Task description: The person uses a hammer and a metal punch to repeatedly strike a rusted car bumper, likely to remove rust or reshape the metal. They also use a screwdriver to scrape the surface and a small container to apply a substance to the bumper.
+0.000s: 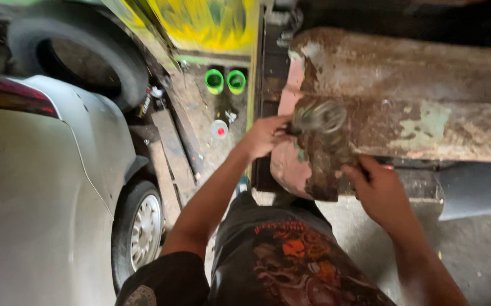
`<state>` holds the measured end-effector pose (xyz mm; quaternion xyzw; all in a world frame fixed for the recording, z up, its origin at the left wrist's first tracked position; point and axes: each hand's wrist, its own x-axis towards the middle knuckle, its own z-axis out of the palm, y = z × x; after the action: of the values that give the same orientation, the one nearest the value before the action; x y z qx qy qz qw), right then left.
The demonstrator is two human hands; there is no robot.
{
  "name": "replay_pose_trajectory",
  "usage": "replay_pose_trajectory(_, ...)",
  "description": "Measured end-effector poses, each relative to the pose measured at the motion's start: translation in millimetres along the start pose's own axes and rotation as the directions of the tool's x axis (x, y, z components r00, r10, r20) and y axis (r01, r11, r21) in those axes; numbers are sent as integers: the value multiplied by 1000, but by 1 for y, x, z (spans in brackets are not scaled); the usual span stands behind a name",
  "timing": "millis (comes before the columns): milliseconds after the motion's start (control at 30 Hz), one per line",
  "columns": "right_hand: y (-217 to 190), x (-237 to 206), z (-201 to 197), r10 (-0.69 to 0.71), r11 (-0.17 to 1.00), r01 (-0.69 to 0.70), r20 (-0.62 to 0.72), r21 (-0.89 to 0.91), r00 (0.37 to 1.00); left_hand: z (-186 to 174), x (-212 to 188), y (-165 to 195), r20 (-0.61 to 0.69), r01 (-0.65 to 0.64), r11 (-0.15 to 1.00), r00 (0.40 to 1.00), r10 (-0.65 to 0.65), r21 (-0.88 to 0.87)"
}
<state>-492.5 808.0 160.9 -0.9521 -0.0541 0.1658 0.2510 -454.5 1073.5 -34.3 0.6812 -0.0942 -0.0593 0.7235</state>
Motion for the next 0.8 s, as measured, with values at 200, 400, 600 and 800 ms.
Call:
replay_pose_trajectory(200,-4,0,-9,93,975,-91,4,205,996,4,2,5,41,-59,979,998,52,196)
replay_pose_trajectory(400,2,-3,-1,-40,999,40,-4,-1,999,6,2,7,32,-48,999,998,48,5)
replay_pose_trajectory(600,0,-1,0,97,979,-109,80,170,992,5,-1,9,11,-35,989,999,34,140)
replay_pose_trajectory(800,0,0,7,151,980,-165,124,110,981,-1,-10,-5,-77,-23,985,996,36,172)
